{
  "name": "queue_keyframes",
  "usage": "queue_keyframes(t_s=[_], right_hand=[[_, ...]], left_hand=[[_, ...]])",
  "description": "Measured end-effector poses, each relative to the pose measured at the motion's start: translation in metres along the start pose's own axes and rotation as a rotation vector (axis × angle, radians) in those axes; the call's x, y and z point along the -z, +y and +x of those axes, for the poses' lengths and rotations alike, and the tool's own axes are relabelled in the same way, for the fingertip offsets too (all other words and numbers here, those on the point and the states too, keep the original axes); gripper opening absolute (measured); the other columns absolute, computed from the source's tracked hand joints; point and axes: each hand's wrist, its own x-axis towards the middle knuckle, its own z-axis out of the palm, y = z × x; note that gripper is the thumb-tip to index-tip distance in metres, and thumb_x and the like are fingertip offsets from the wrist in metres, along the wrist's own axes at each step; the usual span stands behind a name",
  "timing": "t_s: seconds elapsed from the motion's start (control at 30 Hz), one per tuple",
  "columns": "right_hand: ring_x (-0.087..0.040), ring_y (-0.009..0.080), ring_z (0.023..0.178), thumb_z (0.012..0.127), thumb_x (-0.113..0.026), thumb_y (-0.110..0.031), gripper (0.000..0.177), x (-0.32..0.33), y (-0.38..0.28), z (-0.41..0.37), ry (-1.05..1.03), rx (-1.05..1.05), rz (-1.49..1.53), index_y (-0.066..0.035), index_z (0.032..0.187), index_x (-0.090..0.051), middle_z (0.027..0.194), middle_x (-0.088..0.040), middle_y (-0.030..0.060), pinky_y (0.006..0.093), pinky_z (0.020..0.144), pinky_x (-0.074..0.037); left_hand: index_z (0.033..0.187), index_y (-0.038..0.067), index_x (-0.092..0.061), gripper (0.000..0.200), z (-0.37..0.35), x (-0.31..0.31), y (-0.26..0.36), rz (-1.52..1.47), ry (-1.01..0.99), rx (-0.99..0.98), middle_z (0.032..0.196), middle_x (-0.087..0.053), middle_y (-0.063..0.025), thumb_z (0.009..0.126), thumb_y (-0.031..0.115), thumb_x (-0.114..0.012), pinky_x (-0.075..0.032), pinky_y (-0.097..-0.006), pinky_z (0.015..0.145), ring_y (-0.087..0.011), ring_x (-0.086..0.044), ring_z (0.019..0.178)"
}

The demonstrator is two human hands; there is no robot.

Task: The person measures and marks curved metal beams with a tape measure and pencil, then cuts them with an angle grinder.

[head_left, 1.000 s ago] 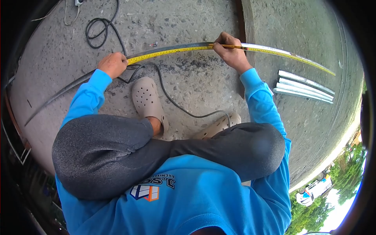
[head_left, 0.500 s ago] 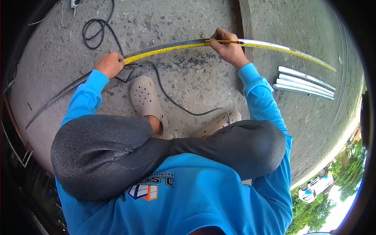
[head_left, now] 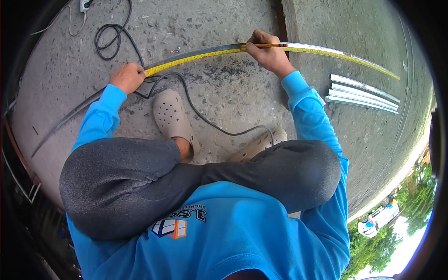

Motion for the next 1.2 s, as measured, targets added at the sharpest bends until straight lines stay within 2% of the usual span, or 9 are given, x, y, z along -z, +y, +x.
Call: queue_keyframes(t_s=[0.37,0.43,0.53,0.67,0.77,0.87,0.97,1.1,1.2], right_hand=[[-0.061,0.0122,0.073,0.093,-0.064,-0.018,0.021,0.004,-0.007,0.001,-0.003,-0.068,0.066,0.003,0.091,-0.062,0.084,-0.070,0.0099,0.0288,0.068,-0.052],[-0.070,0.0258,0.078,0.093,-0.066,-0.022,0.025,0.011,-0.001,-0.006,-0.011,-0.018,0.112,0.002,0.101,-0.069,0.089,-0.072,0.0181,0.0364,0.074,-0.056],[-0.070,0.0295,0.083,0.097,-0.066,-0.024,0.027,0.031,0.002,-0.014,0.220,0.246,0.093,-0.001,0.110,-0.071,0.092,-0.072,0.0169,0.0378,0.075,-0.056],[-0.070,0.0347,0.086,0.102,-0.060,-0.028,0.028,0.090,0.031,-0.032,0.192,0.478,-0.638,-0.006,0.113,-0.072,0.095,-0.073,0.0172,0.0426,0.076,-0.056],[-0.070,0.0359,0.083,0.102,-0.058,-0.031,0.028,0.115,0.032,-0.047,0.000,0.142,-0.575,-0.006,0.104,-0.071,0.093,-0.073,0.0181,0.0427,0.078,-0.056],[-0.070,0.0362,0.079,0.101,-0.060,-0.030,0.027,0.117,0.010,-0.061,0.039,0.171,-0.622,-0.005,0.097,-0.069,0.089,-0.072,0.0173,0.0426,0.077,-0.055],[-0.070,0.0354,0.088,0.101,-0.060,-0.030,0.031,0.090,-0.040,-0.079,-0.156,0.214,-0.655,-0.002,0.109,-0.070,0.098,-0.072,0.0180,0.0443,0.083,-0.055],[-0.069,0.0379,0.097,0.102,-0.057,-0.030,0.036,0.065,-0.067,-0.096,-0.426,0.262,-0.276,0.000,0.119,-0.066,0.105,-0.071,0.0207,0.0469,0.086,-0.053],[-0.068,0.0389,0.102,0.103,-0.054,-0.032,0.040,0.079,-0.057,-0.102,-0.342,0.146,-0.435,0.001,0.123,-0.064,0.110,-0.071,0.0216,0.0478,0.088,-0.053]], left_hand=[[0.113,0.008,-0.077,0.029,0.001,-0.003,-0.004,-0.002,0.027,-0.043,0.106,-0.074,-0.0189,0.095,0.027,-0.064,-0.054,-0.0451,0.091,-0.0372,-0.071,0.098],[0.113,0.008,-0.077,0.029,-0.001,-0.002,-0.009,-0.014,0.042,-0.055,0.106,-0.074,-0.0193,0.095,0.027,-0.065,-0.054,-0.0451,0.090,-0.0380,-0.070,0.097],[0.112,0.005,-0.076,0.031,-0.008,-0.003,-0.028,-0.172,0.045,-0.141,0.104,-0.074,-0.0204,0.094,0.028,-0.066,-0.054,-0.0437,0.088,-0.0373,-0.071,0.095],[0.110,-0.004,-0.073,0.037,-0.026,0.001,-0.037,-0.386,0.056,-0.263,0.104,-0.074,-0.0225,0.092,0.029,-0.068,-0.052,-0.0417,0.088,-0.0338,-0.071,0.096],[0.110,-0.004,-0.073,0.037,-0.035,0.003,-0.033,-0.387,0.075,-0.322,0.107,-0.073,-0.0226,0.092,0.029,-0.068,-0.052,-0.0418,0.090,-0.0332,-0.070,0.100],[0.127,0.000,-0.066,0.047,-0.043,-0.002,-0.002,-0.494,-0.067,-0.411,0.117,-0.070,-0.0218,0.092,0.030,-0.070,-0.051,-0.0422,0.096,-0.0328,-0.068,0.108],[0.149,0.011,-0.049,0.066,-0.042,-0.015,0.046,-0.557,-0.196,-0.534,0.136,-0.060,-0.0226,0.092,0.034,-0.072,-0.045,-0.0473,0.109,-0.0363,-0.059,0.126],[0.154,0.010,-0.039,0.078,-0.030,-0.035,0.119,-0.438,-0.281,-0.614,0.129,-0.062,-0.0322,0.092,0.044,-0.071,-0.045,-0.0499,0.108,-0.0444,-0.058,0.126],[0.155,0.004,-0.035,0.091,-0.024,-0.044,0.156,-0.408,-0.219,-0.658,0.127,-0.062,-0.0347,0.088,0.052,-0.074,-0.047,-0.0500,0.106,-0.0460,-0.060,0.123]])
